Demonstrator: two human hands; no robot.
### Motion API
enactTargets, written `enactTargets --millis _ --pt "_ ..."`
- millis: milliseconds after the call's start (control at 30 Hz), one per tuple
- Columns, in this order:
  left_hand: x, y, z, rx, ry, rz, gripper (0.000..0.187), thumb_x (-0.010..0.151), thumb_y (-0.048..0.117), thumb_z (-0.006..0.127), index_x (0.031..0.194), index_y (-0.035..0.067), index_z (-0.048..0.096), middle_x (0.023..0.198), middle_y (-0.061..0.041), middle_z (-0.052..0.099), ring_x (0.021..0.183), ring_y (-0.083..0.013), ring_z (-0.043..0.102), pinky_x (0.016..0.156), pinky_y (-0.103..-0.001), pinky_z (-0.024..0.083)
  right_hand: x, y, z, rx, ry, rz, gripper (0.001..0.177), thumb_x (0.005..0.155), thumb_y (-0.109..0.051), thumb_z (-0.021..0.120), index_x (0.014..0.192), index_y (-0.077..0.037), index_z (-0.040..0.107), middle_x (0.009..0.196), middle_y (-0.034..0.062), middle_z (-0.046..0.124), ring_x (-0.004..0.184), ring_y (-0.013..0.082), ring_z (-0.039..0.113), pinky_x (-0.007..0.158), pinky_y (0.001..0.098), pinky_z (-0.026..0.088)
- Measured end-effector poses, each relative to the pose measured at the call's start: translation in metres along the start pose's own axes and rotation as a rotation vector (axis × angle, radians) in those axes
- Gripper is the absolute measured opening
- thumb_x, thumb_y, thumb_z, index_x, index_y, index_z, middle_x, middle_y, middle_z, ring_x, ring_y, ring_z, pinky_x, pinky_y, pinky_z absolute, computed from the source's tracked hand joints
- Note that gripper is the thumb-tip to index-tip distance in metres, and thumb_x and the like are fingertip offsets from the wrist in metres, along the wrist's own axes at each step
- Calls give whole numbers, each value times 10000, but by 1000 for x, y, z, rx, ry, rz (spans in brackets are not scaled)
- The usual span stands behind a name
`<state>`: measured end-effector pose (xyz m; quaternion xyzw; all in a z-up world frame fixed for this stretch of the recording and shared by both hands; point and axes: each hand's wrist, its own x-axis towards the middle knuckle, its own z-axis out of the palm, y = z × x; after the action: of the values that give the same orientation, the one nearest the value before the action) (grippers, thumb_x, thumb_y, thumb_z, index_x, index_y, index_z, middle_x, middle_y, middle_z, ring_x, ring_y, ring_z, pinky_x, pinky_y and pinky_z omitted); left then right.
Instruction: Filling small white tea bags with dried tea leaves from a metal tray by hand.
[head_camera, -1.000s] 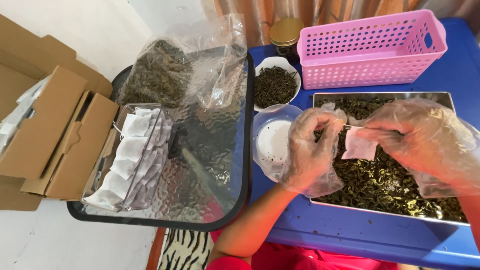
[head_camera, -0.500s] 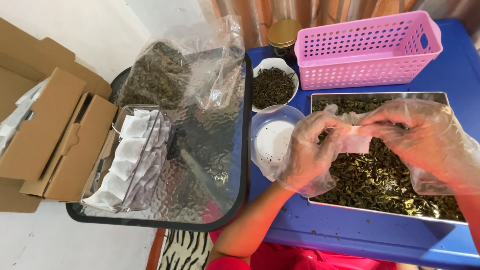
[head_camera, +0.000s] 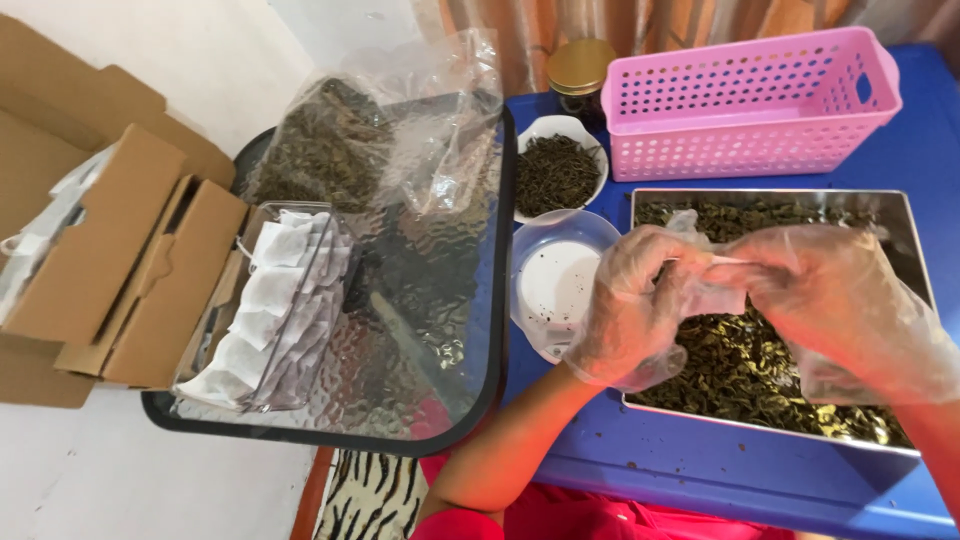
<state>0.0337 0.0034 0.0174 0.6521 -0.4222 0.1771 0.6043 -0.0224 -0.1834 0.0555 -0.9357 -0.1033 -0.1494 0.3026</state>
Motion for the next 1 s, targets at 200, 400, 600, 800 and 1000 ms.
enactTargets --millis 200,400,600,800,1000 --pt "-3 -14 4 9 118 7 243 1130 289 451 1057 102 588 940 -52 644 793 -158 592 723 -321 523 9 -30 -8 244 -94 423 170 886 -164 770 1034 -127 845 816 55 793 492 172 524 446 299 423" --pt "2 -1 -8 -62 185 -94 178 1091 252 530 1021 105 601 979 -32 655 907 -170 604 799 -301 477 18 -69 -16 198 -137 744 93 865 -119 847 924 -53 874 897 78 821 759 209 649 728 347 480" --pt "0 -20 -7 -193 360 -219 204 1044 311 646 1015 109 629 1011 -56 714 952 -152 688 838 -278 541 19 -46 -1 344 75 474 131 914 -103 835 858 -9 764 839 36 680 677 147 475 603 313 367" --pt "11 -11 -16 -591 481 -160 237 1107 355 576 1052 126 551 960 -4 644 953 -139 660 882 -275 572 48 -116 -34 293 87 585 121 1067 -92 711 1177 -112 755 956 178 730 339 264 348 198 412 260" --pt "3 -29 -22 -598 602 -598 681 847 606 696 1282 103 551 1105 -81 653 1024 -231 632 964 -454 517 108 -179 -20 25 -123 348 328 927 -428 698 1178 -232 776 1157 -1 757 988 199 682 881 402 495"
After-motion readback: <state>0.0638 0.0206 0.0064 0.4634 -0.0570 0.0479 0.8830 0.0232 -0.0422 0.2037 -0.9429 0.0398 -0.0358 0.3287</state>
